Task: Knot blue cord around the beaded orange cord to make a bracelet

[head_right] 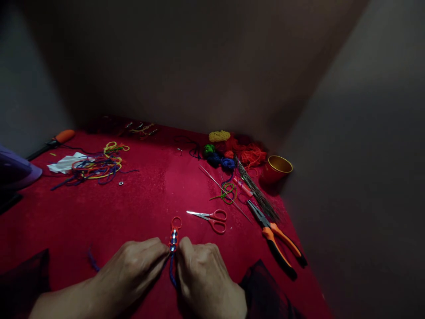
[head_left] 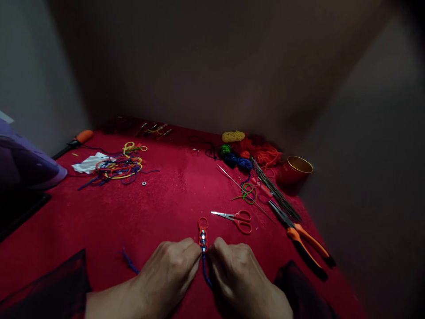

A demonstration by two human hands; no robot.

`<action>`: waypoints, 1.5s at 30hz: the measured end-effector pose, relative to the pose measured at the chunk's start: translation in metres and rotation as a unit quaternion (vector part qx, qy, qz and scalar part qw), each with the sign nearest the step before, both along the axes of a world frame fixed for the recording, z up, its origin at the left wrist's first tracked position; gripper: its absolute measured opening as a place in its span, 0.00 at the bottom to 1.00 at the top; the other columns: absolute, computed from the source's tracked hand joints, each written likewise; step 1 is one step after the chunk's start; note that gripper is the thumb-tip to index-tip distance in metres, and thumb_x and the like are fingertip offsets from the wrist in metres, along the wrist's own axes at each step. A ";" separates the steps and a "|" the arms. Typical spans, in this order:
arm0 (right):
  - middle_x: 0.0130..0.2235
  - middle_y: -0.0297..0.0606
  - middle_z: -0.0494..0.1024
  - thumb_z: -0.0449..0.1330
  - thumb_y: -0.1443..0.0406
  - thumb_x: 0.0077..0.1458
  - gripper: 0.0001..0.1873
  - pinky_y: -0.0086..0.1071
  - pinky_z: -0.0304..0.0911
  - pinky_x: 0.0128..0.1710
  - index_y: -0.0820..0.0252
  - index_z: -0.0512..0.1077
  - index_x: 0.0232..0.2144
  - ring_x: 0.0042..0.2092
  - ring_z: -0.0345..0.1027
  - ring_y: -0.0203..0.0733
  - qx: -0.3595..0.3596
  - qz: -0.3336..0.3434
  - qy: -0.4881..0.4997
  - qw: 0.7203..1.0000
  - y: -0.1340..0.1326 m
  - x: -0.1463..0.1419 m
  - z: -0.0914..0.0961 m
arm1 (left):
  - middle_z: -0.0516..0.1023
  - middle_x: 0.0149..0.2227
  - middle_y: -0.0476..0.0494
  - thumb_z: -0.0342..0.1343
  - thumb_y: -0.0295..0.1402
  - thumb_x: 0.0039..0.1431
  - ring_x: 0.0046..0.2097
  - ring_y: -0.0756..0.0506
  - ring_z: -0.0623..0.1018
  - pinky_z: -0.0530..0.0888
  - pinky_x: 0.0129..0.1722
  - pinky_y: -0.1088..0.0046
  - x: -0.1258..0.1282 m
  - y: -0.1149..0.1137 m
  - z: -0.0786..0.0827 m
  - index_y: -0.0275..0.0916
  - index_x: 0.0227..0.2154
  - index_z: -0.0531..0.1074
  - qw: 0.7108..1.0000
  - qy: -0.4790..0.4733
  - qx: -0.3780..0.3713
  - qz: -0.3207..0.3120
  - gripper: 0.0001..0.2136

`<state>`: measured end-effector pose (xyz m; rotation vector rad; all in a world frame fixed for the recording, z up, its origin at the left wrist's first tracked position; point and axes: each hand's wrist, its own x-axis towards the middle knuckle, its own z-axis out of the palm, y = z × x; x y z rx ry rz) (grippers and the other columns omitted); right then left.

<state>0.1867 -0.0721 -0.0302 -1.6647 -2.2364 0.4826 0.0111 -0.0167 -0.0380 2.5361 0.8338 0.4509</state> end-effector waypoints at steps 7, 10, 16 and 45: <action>0.24 0.34 0.73 0.48 0.74 0.56 0.08 0.30 0.46 0.24 0.58 0.62 0.32 0.23 0.63 0.37 -0.023 0.006 -0.020 1.000 0.003 0.003 0.005 | 0.74 0.23 0.47 0.40 0.19 0.56 0.21 0.49 0.72 0.69 0.23 0.77 0.002 0.001 0.003 0.38 0.26 0.67 0.999 -0.036 -0.024 0.010 0.13; 0.25 0.34 0.73 0.49 0.72 0.59 0.06 0.30 0.46 0.25 0.57 0.63 0.32 0.25 0.64 0.38 -0.030 -0.012 -0.036 0.999 0.006 0.005 0.009 | 0.76 0.25 0.47 0.41 0.20 0.57 0.24 0.49 0.74 0.71 0.26 0.77 0.001 0.000 0.003 0.39 0.28 0.69 0.998 -0.035 -0.047 0.019 0.12; 0.26 0.34 0.74 0.50 0.71 0.59 0.06 0.31 0.47 0.27 0.57 0.63 0.31 0.26 0.66 0.39 -0.027 -0.008 -0.038 0.999 0.006 0.006 0.008 | 0.78 0.29 0.46 0.45 0.20 0.56 0.29 0.49 0.78 0.73 0.32 0.78 0.003 0.004 0.013 0.39 0.34 0.70 0.995 -0.045 -0.084 -0.026 0.11; 0.25 0.31 0.72 0.50 0.69 0.60 0.07 0.30 0.46 0.27 0.56 0.62 0.29 0.25 0.61 0.36 -0.038 -0.038 0.026 0.998 0.004 0.006 0.009 | 0.79 0.30 0.45 0.46 0.20 0.56 0.29 0.48 0.78 0.73 0.31 0.77 0.003 0.009 0.013 0.39 0.36 0.70 0.996 -0.033 -0.077 -0.042 0.11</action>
